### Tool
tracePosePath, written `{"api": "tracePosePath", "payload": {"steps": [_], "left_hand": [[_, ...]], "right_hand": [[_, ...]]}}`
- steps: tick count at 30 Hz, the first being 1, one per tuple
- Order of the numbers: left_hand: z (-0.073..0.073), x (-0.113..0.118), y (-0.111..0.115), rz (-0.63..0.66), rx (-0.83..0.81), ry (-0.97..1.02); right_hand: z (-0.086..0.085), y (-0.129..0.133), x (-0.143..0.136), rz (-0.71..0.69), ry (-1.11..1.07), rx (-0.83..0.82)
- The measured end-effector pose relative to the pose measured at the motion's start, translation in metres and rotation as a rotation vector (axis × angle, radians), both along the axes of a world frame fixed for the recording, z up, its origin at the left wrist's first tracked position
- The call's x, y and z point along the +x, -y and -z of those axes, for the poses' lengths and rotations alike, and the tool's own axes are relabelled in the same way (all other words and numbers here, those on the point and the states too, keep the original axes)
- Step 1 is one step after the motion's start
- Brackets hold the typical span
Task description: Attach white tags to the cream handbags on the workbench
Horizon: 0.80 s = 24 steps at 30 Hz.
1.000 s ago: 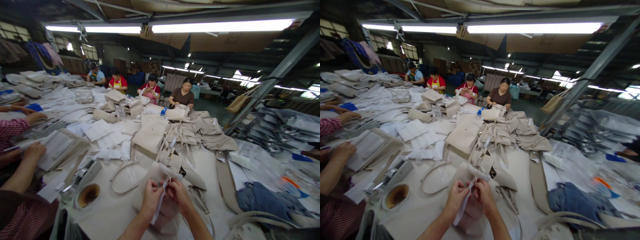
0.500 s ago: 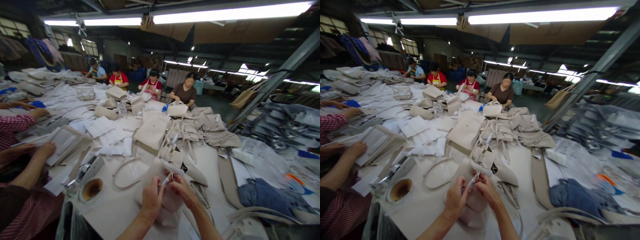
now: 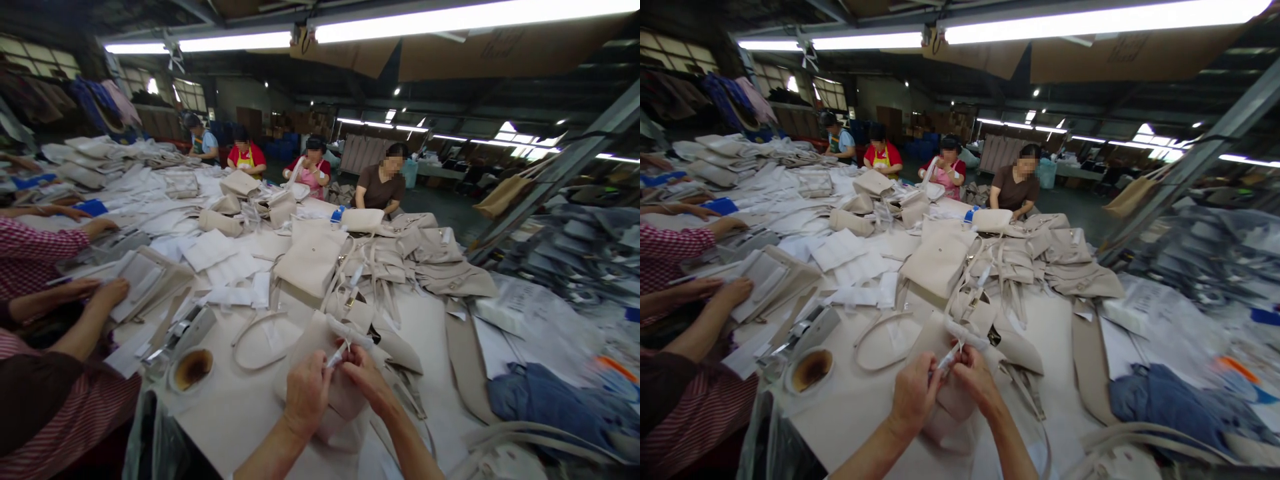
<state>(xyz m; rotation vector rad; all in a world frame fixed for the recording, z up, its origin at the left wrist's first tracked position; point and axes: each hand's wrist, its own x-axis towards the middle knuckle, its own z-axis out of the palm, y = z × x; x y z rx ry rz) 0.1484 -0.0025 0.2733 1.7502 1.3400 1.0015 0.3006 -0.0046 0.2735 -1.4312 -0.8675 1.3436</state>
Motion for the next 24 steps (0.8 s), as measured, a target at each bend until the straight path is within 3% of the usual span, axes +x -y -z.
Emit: {"api": "tracePosePath", "payload": {"steps": [4,9,15,24], "left_hand": [[0.005,0.001,0.002,-0.034,-0.066,0.019],[0.005,0.004,0.003,-0.076,-0.172,0.134],[0.006,0.012,0.001,0.031,-0.697,0.747],[0.006,0.024,0.006,0.015,-0.950,0.899]], "right_hand": [[-0.010,0.005,0.001,-0.138,-0.155,-0.029],[-0.019,0.005,-0.001,-0.173,-0.296,-0.040],[-0.013,0.005,0.002,-0.208,-0.422,0.021],[0.003,0.013,-0.006,-0.145,-0.452,0.004]]}}
